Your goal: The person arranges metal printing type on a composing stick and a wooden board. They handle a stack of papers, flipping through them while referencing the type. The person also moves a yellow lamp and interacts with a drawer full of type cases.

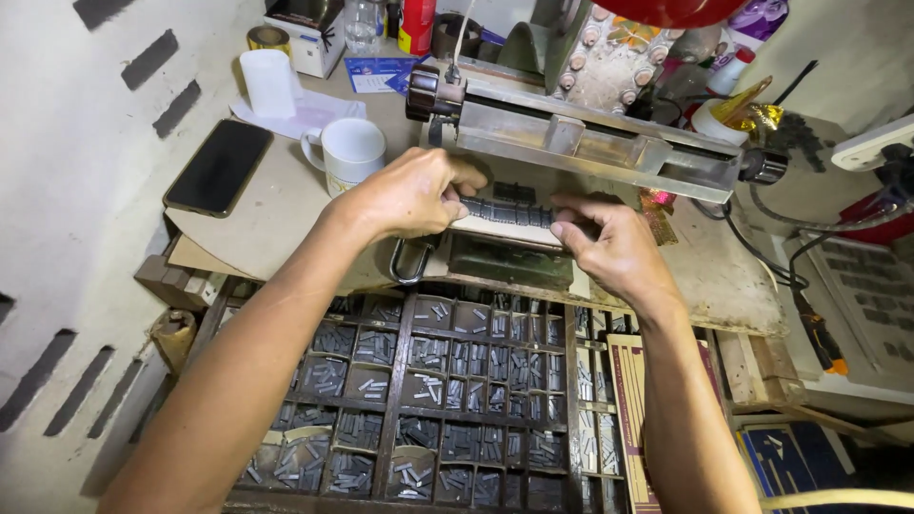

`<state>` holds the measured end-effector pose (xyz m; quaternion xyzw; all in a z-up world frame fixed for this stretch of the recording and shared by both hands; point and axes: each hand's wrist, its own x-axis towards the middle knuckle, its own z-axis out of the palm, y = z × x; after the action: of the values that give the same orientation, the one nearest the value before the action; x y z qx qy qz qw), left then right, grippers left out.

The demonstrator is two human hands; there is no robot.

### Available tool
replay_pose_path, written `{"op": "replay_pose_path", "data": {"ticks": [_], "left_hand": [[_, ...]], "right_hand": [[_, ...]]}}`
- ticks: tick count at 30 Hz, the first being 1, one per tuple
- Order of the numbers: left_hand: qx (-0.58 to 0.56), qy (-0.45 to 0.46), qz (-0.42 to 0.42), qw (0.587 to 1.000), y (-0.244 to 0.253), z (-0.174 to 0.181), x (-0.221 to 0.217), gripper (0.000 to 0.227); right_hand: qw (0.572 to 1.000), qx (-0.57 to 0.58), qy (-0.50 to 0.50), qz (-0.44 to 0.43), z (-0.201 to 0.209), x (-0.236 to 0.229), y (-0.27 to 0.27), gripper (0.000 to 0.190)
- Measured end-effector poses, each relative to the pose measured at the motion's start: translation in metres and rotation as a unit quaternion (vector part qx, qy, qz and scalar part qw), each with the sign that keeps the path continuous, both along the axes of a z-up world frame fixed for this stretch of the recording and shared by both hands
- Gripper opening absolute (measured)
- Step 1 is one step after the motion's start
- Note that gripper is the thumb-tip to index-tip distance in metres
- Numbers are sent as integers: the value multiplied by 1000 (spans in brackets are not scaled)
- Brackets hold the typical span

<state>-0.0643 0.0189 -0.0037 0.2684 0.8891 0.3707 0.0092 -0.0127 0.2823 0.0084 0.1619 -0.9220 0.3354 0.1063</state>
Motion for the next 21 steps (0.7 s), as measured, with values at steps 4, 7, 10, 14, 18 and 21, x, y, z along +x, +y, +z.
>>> {"op": "replay_pose_path", "data": {"ticks": [4,7,10,14,18,21], "left_hand": [[-20,-3,-2,1000,0,17,23,36],[-41,7,-7,999,2,3,9,39],[-41,40,-3,998,10,-14,-8,36],[-53,83,-7,995,15,-15,-6,27],[-51,88,-2,995,16,-15,-3,25],[-47,96,-7,994,15,-18,-6,27]], "right_hand": [[1000,10,-8,-2,0,2,0,17],[999,2,-38,-4,12,17,-11,22],[999,12,-45,-9,8,13,-7,23],[998,19,-56,-10,7,14,-7,27],[998,18,-61,-11,2,12,-3,29],[998,20,-61,-12,-5,8,5,31]]}}
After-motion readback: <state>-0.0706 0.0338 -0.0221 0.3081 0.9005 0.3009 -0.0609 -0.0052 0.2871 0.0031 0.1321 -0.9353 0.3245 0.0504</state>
